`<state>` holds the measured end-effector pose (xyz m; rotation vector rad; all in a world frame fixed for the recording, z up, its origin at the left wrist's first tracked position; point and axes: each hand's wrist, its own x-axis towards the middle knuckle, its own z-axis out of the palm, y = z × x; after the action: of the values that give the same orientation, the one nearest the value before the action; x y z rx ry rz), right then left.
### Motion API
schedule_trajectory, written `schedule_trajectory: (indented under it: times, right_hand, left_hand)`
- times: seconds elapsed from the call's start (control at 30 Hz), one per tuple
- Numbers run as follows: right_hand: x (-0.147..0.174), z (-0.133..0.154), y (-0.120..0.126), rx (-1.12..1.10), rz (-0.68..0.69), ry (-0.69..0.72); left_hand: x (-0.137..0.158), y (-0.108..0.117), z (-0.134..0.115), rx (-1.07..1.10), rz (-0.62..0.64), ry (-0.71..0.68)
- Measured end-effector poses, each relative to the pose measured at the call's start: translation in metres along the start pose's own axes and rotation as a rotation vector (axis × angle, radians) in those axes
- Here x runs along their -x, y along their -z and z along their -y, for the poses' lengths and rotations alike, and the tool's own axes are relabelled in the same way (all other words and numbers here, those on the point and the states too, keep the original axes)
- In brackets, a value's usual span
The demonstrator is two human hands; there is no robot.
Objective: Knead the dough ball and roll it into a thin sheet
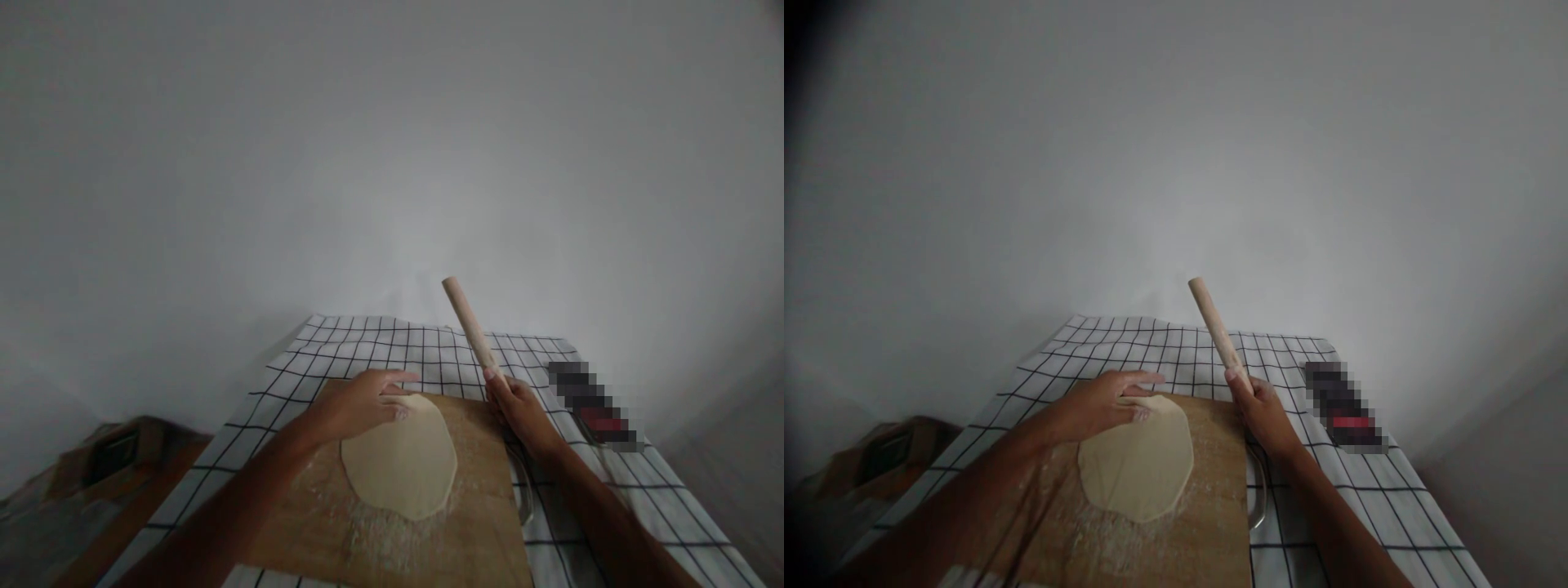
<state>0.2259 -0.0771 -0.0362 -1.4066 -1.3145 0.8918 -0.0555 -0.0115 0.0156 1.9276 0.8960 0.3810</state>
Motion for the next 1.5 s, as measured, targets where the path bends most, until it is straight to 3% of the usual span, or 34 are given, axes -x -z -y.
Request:
schedule_trajectory:
  times: [0.1, 0.3, 0.47, 0.67, 0.87, 1.1, 1.3, 1.4, 1.5]
  right_hand:
    - [0.001, 0.002, 0.000, -0.003, 0.007, -0.007]
    - [0.000, 0.001, -0.001, 0.013, 0.009, 0.009]
    - [-0.002, -0.001, 0.001, 0.036, 0.015, -0.005]
    - [-0.001, 0.000, 0.002, 0.098, 0.023, 0.028]
    - [-0.001, 0.000, 0.002, 0.135, 0.029, 0.027]
    - [0.001, 0.006, 0.002, 0.131, 0.032, 0.023]
    - [0.013, 0.033, -0.007, 0.072, -0.136, 0.129]
    - [0.014, 0.043, -0.015, 0.013, 0.042, 0.049]
    - [0.010, 0.046, -0.023, 0.052, 0.278, 0.076]
  left_hand:
    - [0.000, 0.003, 0.001, -0.006, 0.034, 0.005]
    - [0.001, -0.008, 0.004, -0.206, -0.111, 0.021]
    - [0.003, -0.010, 0.001, -0.435, -0.114, -0.119]
    - [0.003, -0.011, -0.002, -0.532, -0.073, -0.255]
    - [0.017, -0.007, -0.030, -0.596, -0.120, -0.142]
    - [0.020, -0.006, -0.042, -0.414, -0.171, -0.162]
    - [0.012, -0.014, -0.030, -0.313, -0.293, -0.198]
    - [0.014, -0.013, -0.034, -0.296, -0.340, -0.208]
    - [0.017, -0.010, -0.039, -0.263, -0.332, -0.210]
